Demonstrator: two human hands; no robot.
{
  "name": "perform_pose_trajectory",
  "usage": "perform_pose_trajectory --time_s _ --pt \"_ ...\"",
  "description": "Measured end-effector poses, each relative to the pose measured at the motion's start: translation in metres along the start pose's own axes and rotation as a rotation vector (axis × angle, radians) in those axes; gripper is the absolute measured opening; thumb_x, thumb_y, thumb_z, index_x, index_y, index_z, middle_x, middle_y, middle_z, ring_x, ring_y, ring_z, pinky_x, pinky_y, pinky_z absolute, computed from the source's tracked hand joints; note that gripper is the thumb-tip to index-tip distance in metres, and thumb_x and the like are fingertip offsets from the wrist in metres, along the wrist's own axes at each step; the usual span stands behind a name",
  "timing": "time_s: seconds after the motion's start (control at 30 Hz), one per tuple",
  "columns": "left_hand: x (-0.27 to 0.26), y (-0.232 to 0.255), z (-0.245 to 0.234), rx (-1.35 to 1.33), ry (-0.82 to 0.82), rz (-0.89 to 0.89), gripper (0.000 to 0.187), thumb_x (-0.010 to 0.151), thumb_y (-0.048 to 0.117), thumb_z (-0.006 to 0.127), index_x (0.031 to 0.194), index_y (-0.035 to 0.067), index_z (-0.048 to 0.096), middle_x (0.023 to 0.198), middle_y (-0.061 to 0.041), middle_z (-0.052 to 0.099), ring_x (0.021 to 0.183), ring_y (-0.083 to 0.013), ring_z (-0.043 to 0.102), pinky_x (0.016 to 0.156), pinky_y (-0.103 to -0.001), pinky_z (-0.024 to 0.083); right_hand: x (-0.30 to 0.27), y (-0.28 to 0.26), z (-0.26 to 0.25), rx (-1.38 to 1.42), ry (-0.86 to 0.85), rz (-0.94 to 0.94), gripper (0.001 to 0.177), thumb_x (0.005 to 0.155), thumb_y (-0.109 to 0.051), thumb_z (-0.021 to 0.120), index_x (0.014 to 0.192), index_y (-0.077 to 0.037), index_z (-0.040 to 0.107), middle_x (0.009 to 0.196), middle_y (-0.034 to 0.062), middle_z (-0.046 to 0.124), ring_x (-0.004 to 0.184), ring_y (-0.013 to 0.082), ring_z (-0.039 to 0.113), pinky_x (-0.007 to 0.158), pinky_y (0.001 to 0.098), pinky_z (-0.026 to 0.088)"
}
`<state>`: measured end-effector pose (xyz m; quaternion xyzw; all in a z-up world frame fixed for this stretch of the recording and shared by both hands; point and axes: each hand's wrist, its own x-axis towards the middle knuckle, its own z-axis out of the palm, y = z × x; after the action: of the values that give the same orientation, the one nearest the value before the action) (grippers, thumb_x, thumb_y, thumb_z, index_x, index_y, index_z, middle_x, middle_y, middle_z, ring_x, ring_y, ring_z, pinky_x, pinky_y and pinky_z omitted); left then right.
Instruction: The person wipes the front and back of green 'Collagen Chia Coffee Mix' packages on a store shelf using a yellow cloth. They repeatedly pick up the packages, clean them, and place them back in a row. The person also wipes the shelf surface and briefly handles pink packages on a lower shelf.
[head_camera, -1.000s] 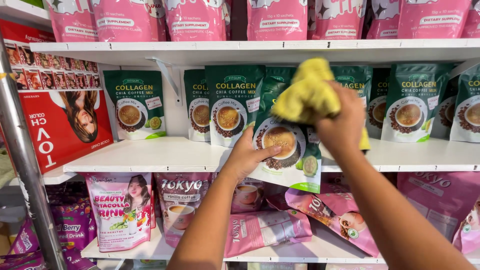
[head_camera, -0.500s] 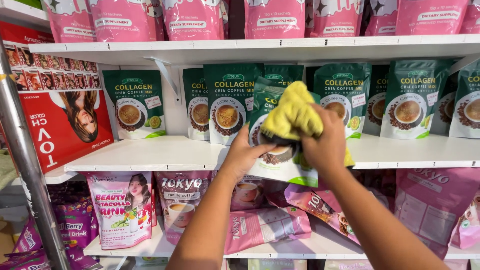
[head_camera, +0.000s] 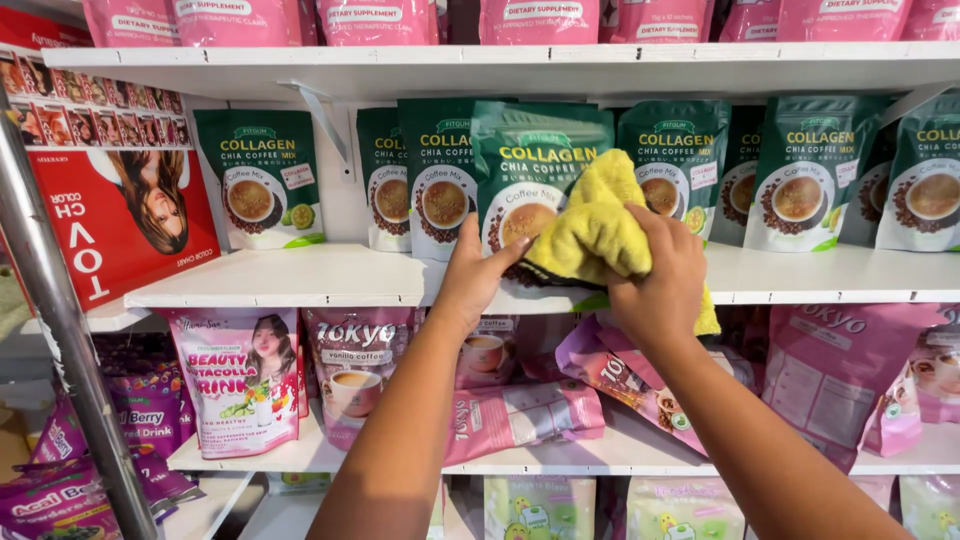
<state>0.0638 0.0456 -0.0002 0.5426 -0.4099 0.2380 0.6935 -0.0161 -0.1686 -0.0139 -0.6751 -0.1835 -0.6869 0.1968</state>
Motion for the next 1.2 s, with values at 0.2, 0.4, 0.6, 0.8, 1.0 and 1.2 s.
perform_pose_trajectory --time_s 0.2,0.4,0.6,0.8,1.0,1.2 --pt "-0.013 0.015 0.009 -0.301 0.101 -0.221 0.067 0.095 0.015 0.058 0.154 0.014 0.027 0.128 -0.015 0.063 0.105 -0.0228 0.067 0.082 -0.037 0.057 -0.007 -0.052 -0.009 0.028 -0.233 -0.229 0.082 0.057 -0.005 0.076 0.136 -0.013 0.059 0.125 0.0177 0.06 0.112 0.0414 0.054 0.094 0.0498 0.043" --pt "-0.017 -0.012 0.008 -0.634 0.086 -0.241 0.06 0.103 0.025 0.052 0.156 0.023 0.025 0.138 -0.008 0.06 0.119 -0.0199 0.062 0.101 -0.037 0.052 0.007 -0.04 0.018 0.018 -0.08 -0.015 0.072 0.077 -0.008 0.076 0.145 -0.013 0.053 0.132 0.0145 0.058 0.12 0.0401 0.054 0.103 0.0506 0.045" --pt "-0.013 0.023 0.028 -0.776 0.014 -0.258 0.063 0.109 0.054 0.04 0.145 0.005 0.055 0.145 -0.009 0.06 0.131 -0.024 0.059 0.116 -0.039 0.043 0.019 -0.064 0.015 0.131 -0.265 0.275 0.127 0.072 -0.05 0.094 0.155 0.004 0.015 0.146 0.0331 0.035 0.133 0.0501 0.039 0.105 0.0567 0.038" --pt "-0.018 0.079 0.056 -0.77 -0.089 -0.333 0.069 0.1 0.064 0.041 0.144 0.013 0.053 0.144 -0.008 0.059 0.129 -0.0265 0.059 0.108 -0.045 0.049 0.03 -0.048 0.012 0.199 -0.269 0.255 0.143 0.061 -0.045 0.097 0.155 0.012 0.006 0.15 0.0384 0.026 0.14 0.0484 0.033 0.113 0.0467 0.037" --pt "-0.002 0.06 0.076 -0.462 -0.04 -0.449 0.064 0.097 0.059 0.045 0.149 0.022 0.049 0.143 -0.003 0.054 0.12 -0.0219 0.054 0.091 -0.044 0.052 0.05 -0.054 -0.025 0.347 -0.127 0.396 0.079 0.078 -0.028 0.086 0.141 -0.001 0.047 0.124 0.0185 0.071 0.116 0.029 0.072 0.098 0.0362 0.054" --pt "-0.005 0.037 0.073 0.054 -0.029 -0.214 0.073 0.094 0.039 0.057 0.161 0.024 0.035 0.152 -0.001 0.054 0.125 -0.0194 0.055 0.096 -0.034 0.045 0.03 -0.027 -0.03 0.317 0.031 0.186 0.072 0.082 -0.012 0.086 0.142 0.0 0.048 0.125 0.0199 0.072 0.117 0.0299 0.072 0.097 0.037 0.055"
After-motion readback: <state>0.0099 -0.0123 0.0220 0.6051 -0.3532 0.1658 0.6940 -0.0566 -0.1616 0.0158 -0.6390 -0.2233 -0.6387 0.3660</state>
